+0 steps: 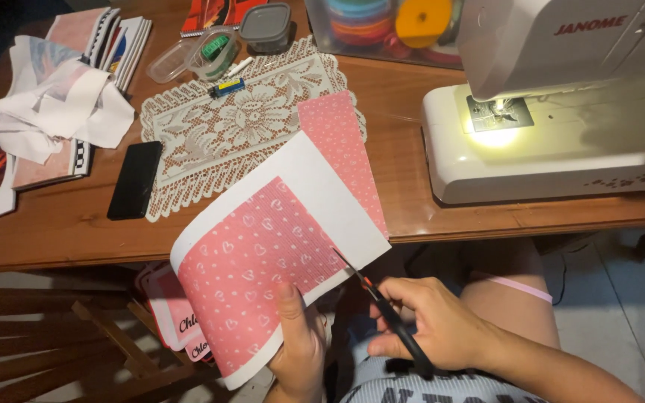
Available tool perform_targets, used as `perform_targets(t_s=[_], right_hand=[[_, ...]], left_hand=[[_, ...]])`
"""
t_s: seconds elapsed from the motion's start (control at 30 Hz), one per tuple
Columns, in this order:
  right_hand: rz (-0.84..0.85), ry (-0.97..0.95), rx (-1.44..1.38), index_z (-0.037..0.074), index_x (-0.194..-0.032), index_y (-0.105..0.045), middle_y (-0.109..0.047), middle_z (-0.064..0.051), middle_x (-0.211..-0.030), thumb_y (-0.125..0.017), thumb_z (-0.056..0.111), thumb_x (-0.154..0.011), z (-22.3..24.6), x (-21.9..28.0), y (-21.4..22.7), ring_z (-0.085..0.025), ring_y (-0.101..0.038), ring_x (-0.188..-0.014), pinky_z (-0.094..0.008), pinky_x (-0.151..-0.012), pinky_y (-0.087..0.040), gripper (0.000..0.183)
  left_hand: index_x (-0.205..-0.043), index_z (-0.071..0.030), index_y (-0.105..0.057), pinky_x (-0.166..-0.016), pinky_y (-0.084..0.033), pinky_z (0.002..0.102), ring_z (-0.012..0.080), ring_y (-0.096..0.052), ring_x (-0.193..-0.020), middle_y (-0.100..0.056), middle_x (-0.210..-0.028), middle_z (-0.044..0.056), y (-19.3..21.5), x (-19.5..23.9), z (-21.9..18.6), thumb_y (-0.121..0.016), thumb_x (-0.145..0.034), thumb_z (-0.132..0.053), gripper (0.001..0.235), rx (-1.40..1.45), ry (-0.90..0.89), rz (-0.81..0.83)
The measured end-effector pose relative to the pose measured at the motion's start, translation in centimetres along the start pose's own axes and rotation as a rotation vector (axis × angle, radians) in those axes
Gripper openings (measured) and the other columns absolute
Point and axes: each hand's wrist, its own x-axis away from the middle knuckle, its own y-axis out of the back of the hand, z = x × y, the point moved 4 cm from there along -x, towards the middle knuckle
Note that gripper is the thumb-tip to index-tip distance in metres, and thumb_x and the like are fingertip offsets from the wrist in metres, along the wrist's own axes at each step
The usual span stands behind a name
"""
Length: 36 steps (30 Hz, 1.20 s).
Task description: Using scissors to precisely cut out a heart-patterned design from a sheet of material on a workspace table.
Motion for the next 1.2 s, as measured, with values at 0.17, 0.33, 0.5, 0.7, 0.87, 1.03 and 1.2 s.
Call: perform_targets(t_s=[0.17, 0.33, 0.5, 0.7, 0.87, 1.03, 1.2], right_hand=[[-0.081, 0.036, 0.035, 0.016, -0.075, -0.065, -0.061, 0.007, -0.063, -0.086, 0.057, -0.074, -1.3, 0.3, -0.4, -0.006, -0.047, -0.054, -0.024, -0.048, -0.043, 0.046], [-0.137, 0.096, 0.041, 0.016, -0.069, -0.058, -0.049, 0.007, -0.058, -0.087, 0.053, -0.077, -2.2, 0.6, -0.6, -0.009, -0.039, -0.051, -0.026, -0.046, -0.037, 0.048], [-0.173, 0.140, 0.050, 0.016, -0.067, -0.051, -0.040, 0.008, -0.059, -0.088, 0.052, -0.080, -2.5, 0.8, -0.9, -0.010, -0.033, -0.055, -0.026, -0.048, -0.034, 0.053], [-0.213, 0.126, -0.047, 0.015, -0.064, -0.057, -0.036, 0.007, -0.056, -0.098, 0.040, -0.074, -3.7, 0.8, -1.2, -0.008, -0.030, -0.054, -0.025, -0.045, -0.029, 0.049], [-0.154, 0.089, -0.099, 0.013, -0.067, -0.067, -0.071, 0.004, -0.062, -0.097, 0.051, -0.061, -1.6, 0.5, -0.3, -0.005, -0.059, -0.055, -0.023, -0.049, -0.050, 0.049], [-0.208, 0.098, -0.034, 0.016, -0.065, -0.058, -0.052, 0.007, -0.056, -0.096, 0.051, -0.067, -3.0, 0.7, -0.6, -0.006, -0.040, -0.051, -0.025, -0.044, -0.035, 0.052], [-0.287, 0.119, -0.014, 0.015, -0.061, -0.055, -0.042, 0.006, -0.054, -0.100, 0.039, -0.071, -3.9, 0.9, -0.8, -0.008, -0.033, -0.052, -0.026, -0.044, -0.032, 0.052]], left_hand=[[-0.155, -0.010, -0.032, -0.121, -0.040, 0.052, 0.0282, -0.045, -0.142, -0.040, -0.160, 0.013, 0.3, 0.1, 0.3, -0.062, -0.092, -0.001, 0.070, 0.007, -0.059, -0.007], [-0.153, -0.005, -0.036, -0.124, -0.039, 0.046, 0.0252, -0.049, -0.139, -0.045, -0.157, 0.014, 0.8, 0.2, 0.4, -0.064, -0.092, -0.004, 0.067, -0.161, -0.141, 0.004], [-0.155, -0.007, -0.031, -0.123, -0.039, 0.047, 0.0266, -0.049, -0.138, -0.045, -0.156, 0.014, 0.3, 0.1, -0.4, -0.065, -0.086, 0.001, 0.077, -0.116, 0.007, 0.038], [-0.149, -0.005, -0.043, -0.117, -0.043, 0.039, 0.0233, -0.057, -0.132, -0.056, -0.149, 0.012, 0.7, 0.1, -1.2, -0.073, -0.079, -0.013, 0.076, -0.386, 0.097, -0.017], [-0.136, -0.001, -0.057, -0.113, -0.048, 0.039, 0.0238, -0.064, -0.123, -0.064, -0.140, 0.013, 1.9, 0.7, -0.2, -0.078, -0.078, -0.010, 0.062, -0.477, 0.022, 0.047], [-0.146, -0.005, -0.045, -0.116, -0.045, 0.044, 0.0270, -0.059, -0.129, -0.058, -0.147, 0.015, 0.2, 1.1, -0.4, -0.073, -0.076, -0.005, 0.075, -0.236, 0.170, -0.026], [-0.145, -0.003, -0.048, -0.114, -0.048, 0.043, 0.0268, -0.061, -0.126, -0.060, -0.144, 0.015, 0.4, 1.2, 0.0, -0.073, -0.075, -0.001, 0.075, -0.217, 0.184, -0.071]])
